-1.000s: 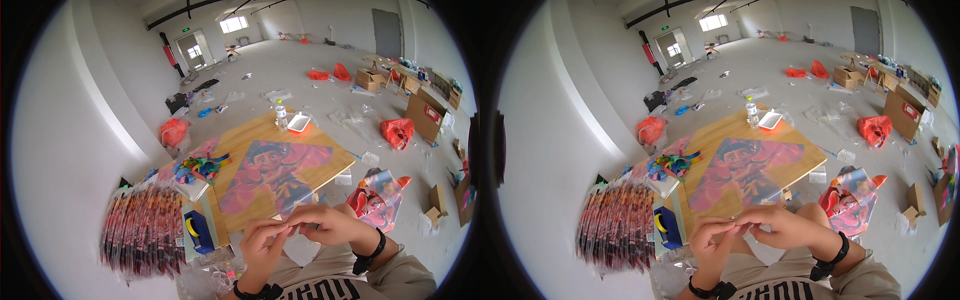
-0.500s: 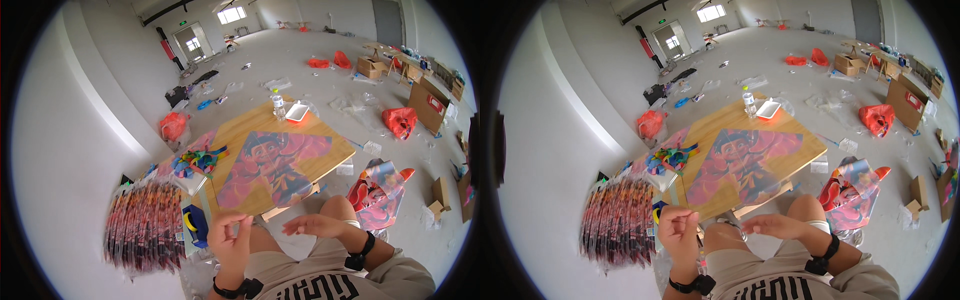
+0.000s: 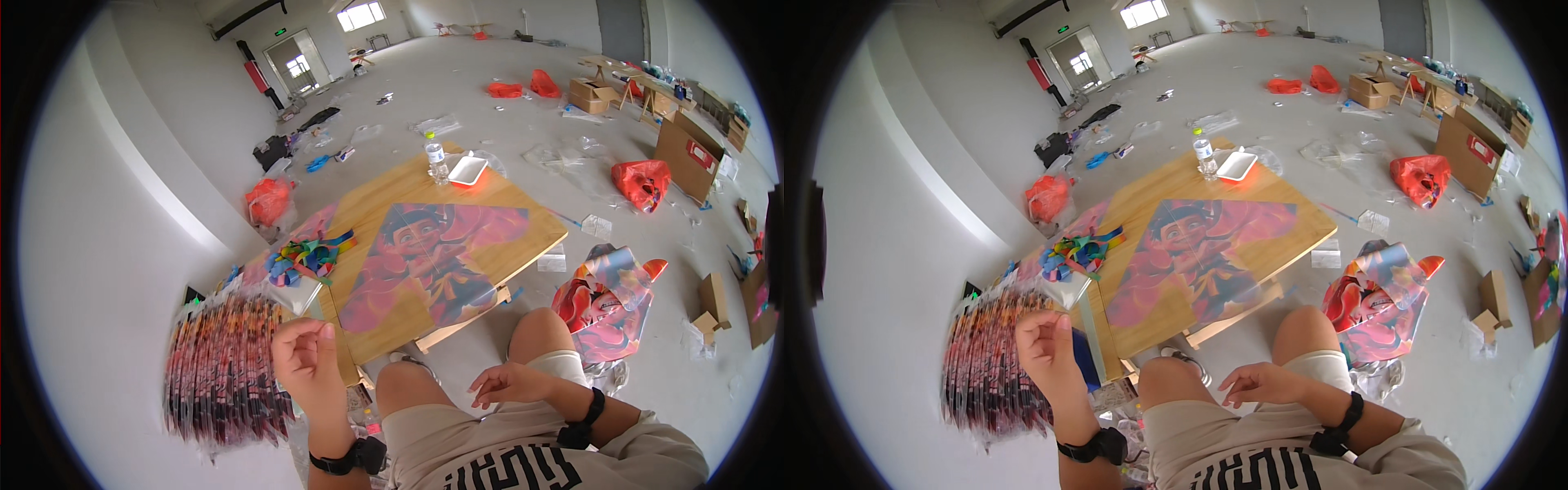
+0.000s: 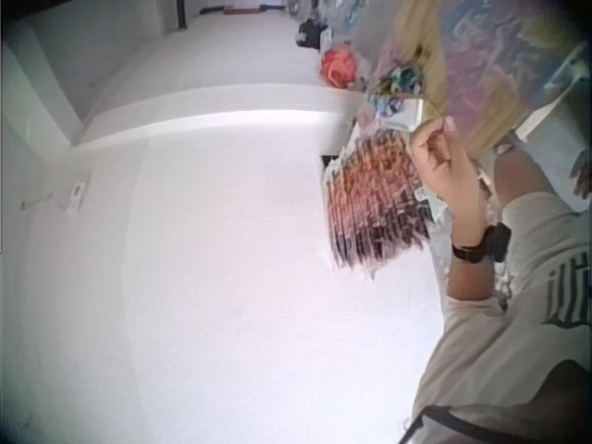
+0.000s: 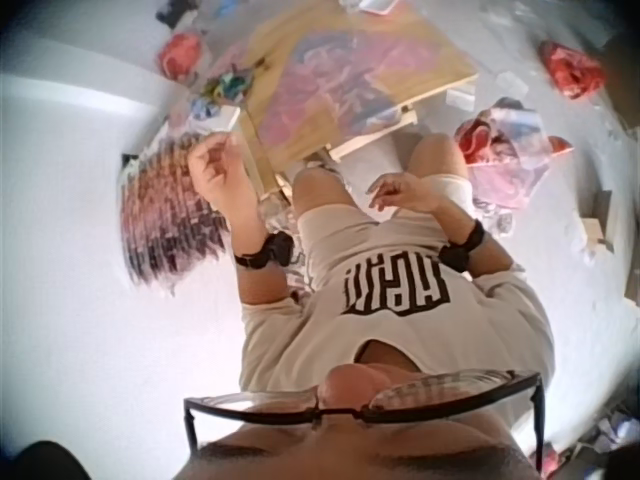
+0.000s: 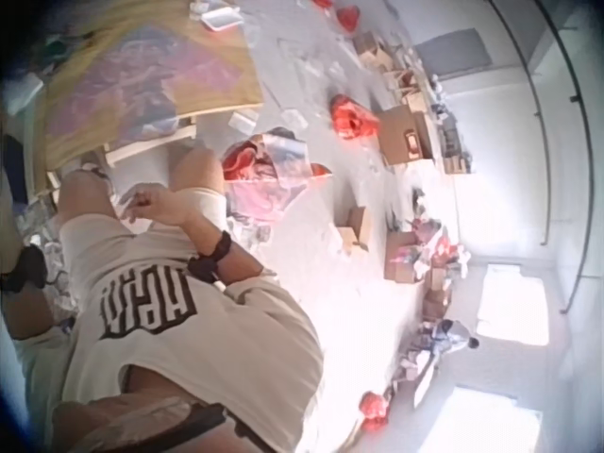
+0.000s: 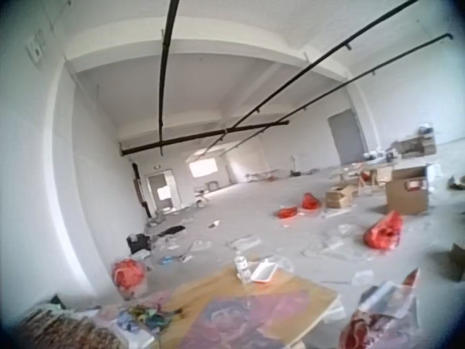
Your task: Assembling a kite by attaching support sticks and string.
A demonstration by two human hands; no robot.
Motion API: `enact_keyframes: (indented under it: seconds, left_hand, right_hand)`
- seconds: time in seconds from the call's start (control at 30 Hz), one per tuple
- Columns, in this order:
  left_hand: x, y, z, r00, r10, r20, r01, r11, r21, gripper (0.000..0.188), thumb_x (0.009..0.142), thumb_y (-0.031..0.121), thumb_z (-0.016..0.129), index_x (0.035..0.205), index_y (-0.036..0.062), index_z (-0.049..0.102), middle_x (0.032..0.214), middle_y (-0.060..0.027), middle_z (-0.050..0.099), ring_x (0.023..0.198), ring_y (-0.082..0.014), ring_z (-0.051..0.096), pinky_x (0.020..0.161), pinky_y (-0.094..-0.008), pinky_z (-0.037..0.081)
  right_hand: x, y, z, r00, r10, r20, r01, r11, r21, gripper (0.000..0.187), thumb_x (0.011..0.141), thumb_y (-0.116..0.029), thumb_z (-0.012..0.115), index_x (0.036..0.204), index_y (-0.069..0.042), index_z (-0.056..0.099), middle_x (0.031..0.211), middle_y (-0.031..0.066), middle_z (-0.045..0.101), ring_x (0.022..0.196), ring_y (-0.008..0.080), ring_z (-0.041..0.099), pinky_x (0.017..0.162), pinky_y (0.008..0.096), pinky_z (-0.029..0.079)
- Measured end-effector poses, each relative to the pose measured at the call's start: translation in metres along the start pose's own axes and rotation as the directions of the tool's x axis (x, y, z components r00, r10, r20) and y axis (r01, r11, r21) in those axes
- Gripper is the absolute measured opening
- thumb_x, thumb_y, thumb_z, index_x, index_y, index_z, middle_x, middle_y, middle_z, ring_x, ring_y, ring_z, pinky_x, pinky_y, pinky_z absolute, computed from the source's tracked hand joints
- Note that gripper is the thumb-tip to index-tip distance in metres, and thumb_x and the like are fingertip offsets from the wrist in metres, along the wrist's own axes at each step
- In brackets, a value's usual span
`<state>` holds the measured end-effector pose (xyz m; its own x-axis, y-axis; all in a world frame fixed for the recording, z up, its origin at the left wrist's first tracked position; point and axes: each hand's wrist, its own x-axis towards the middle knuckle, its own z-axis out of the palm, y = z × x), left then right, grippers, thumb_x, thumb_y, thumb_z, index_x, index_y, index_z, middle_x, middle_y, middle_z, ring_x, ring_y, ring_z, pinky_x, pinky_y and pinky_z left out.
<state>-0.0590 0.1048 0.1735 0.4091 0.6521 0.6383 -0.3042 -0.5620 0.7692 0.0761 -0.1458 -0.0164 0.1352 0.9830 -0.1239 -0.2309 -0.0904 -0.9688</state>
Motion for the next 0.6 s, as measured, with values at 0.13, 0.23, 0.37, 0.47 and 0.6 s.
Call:
enact_keyframes:
  seconds: [0.13,0.23,0.37,0.47,0.6]
  left_hand:
    - [0.006,-0.004,0.002,1.000,0.006,0.007,-0.006,1.000,-0.004,0.019,0.089,-0.004,0.067,0.103,0.0035,0.057,0.095,-0.0024,0.060,0.081,-0.0078,0.054,0.074,-0.0201,0.044]
    - [0.012,-0.009,0.007,0.999,0.040,0.015,-0.039,0.998,-0.055,0.019,0.089,-0.004,0.067,0.104,0.0037,0.058,0.099,-0.0040,0.061,0.085,-0.0086,0.056,0.076,-0.0207,0.046]
    - [0.024,-0.019,0.011,0.996,0.076,0.052,-0.072,0.994,-0.085,0.019,0.089,-0.005,0.066,0.105,0.0030,0.058,0.104,-0.0058,0.062,0.087,-0.0096,0.059,0.078,-0.0216,0.047]
    - [0.034,-0.020,0.015,0.993,0.106,0.057,-0.105,0.994,-0.023,0.020,0.089,-0.005,0.066,0.106,0.0016,0.059,0.102,-0.0061,0.064,0.085,-0.0102,0.062,0.078,-0.0227,0.049]
    - [0.048,-0.046,0.021,0.997,0.048,0.067,-0.048,0.999,-0.007,0.021,0.088,-0.003,0.069,0.107,-0.0013,0.061,0.094,-0.0053,0.065,0.082,-0.0096,0.061,0.077,-0.0230,0.049]
  right_hand:
    - [-0.002,0.010,-0.004,0.998,0.046,-0.042,-0.047,0.998,-0.040,0.021,0.095,-0.011,0.066,0.113,-0.001,0.068,0.103,0.0047,0.072,0.089,0.0106,0.066,0.083,0.0246,0.052]
    - [-0.003,0.009,-0.002,0.988,-0.036,-0.149,0.000,0.972,-0.236,0.020,0.094,-0.011,0.068,0.112,-0.003,0.069,0.102,0.0045,0.072,0.088,0.0101,0.066,0.083,0.0238,0.052]
    - [-0.002,0.007,-0.001,0.982,0.046,-0.186,-0.080,0.981,-0.178,0.018,0.094,-0.012,0.068,0.110,-0.005,0.071,0.103,0.0044,0.072,0.089,0.0092,0.066,0.083,0.0235,0.052]
    - [-0.002,0.009,0.000,0.972,0.036,-0.231,-0.081,0.979,-0.189,0.026,0.092,-0.010,0.069,0.117,-0.004,0.066,0.101,0.0051,0.071,0.088,0.0091,0.065,0.081,0.0235,0.052]
    - [0.002,0.018,-0.001,0.958,-0.045,-0.284,0.054,0.998,0.024,0.027,0.090,-0.005,0.072,0.111,-0.004,0.055,0.091,0.0034,0.067,0.085,0.0092,0.064,0.077,0.0239,0.052]
